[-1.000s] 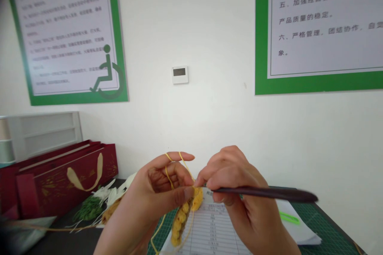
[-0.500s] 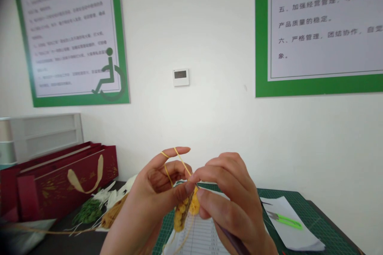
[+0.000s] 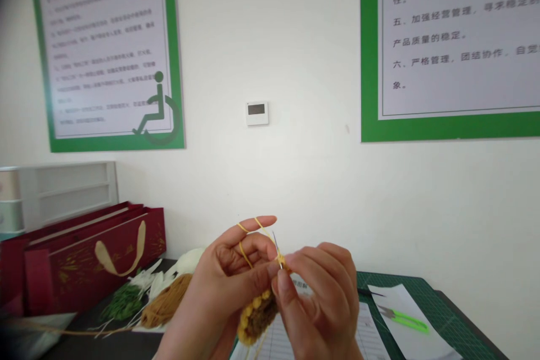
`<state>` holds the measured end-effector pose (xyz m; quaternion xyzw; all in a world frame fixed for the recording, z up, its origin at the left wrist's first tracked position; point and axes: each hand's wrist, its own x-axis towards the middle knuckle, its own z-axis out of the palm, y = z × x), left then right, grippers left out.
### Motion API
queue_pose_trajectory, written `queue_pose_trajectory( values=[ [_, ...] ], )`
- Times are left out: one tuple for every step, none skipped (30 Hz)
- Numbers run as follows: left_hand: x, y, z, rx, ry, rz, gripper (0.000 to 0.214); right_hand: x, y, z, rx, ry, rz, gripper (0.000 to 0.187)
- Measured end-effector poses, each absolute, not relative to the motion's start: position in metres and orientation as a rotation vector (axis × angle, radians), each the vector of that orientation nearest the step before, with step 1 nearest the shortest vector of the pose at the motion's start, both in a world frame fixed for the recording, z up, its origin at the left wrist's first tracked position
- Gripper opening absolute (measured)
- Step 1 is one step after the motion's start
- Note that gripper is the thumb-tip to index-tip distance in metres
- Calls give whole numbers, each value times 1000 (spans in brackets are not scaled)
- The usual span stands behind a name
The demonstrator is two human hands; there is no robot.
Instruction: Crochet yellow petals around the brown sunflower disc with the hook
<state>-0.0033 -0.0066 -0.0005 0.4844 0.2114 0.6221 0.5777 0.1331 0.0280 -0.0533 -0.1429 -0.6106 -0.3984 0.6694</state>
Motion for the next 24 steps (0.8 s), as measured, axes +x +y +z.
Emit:
queue_pose_trajectory(
  values=[
    [-3,-7,-1,1173,520,1521,54,129,25,-51,-369,-1354,-934,35],
    [-3,-7,-2,1225,544,1589,53,126,21,-47,-410,-1345,-943,35],
    [-3,-7,-3,1284,571,1650,53,124,17,-43,-449,-1356,-936,33],
    [-4,-6,-5,1340,606,1698,52,122,13,-39,-472,-1376,-925,30],
    [-5,-6,-6,1386,648,1732,52,123,9,-36,-480,-1402,-912,28],
    [-6,-5,-6,1420,688,1754,51,124,5,-33,-484,-1425,-899,25],
    [-8,-5,-7,1444,723,1765,49,126,2,-30,-485,-1442,-881,23],
    [-10,-4,-8,1461,752,1768,46,128,0,-29,-488,-1462,-847,22],
    [-11,-3,-8,1474,770,1768,44,130,-2,-29,-495,-1487,-791,21],
    [-13,-2,-8,1486,771,1758,42,133,-2,-30,-501,-1496,-703,19],
    [-15,-1,-7,1491,756,1736,40,135,-2,-31,-514,-1493,-584,17],
    [-16,-1,-7,1491,727,1698,39,137,-1,-32,-533,-1481,-439,15],
    [-18,0,-6,1482,690,1653,39,139,1,-34,-551,-1465,-281,11],
    [-19,0,-5,1463,652,1607,39,140,3,-35,-566,-1435,-120,9],
    [-20,0,-4,1434,617,1562,39,141,5,-35,-567,-1410,32,12],
    [-21,0,-3,1402,588,1522,39,141,7,-35,-564,-1388,186,18],
    [-22,0,-2,1368,564,1490,39,141,9,-34,-547,-1371,342,24],
    [-22,-1,-1,1338,544,1464,39,139,11,-33,-517,-1348,496,29],
    [-23,-1,0,1311,528,1440,38,137,12,-33,-485,-1325,646,32],
    [-23,-2,0,1291,514,1415,39,135,14,-32,-450,-1306,778,34],
    [-23,-3,0,1277,506,1401,39,133,16,-32,-412,-1301,880,34],
    [-23,-3,1,1266,504,1398,39,131,17,-32,-375,-1303,943,33],
    [-23,-3,1,1256,505,1402,40,129,18,-33,-338,-1309,950,31],
    [-23,-4,1,1248,505,1408,41,129,19,-34,-311,-1321,913,28]
  ],
)
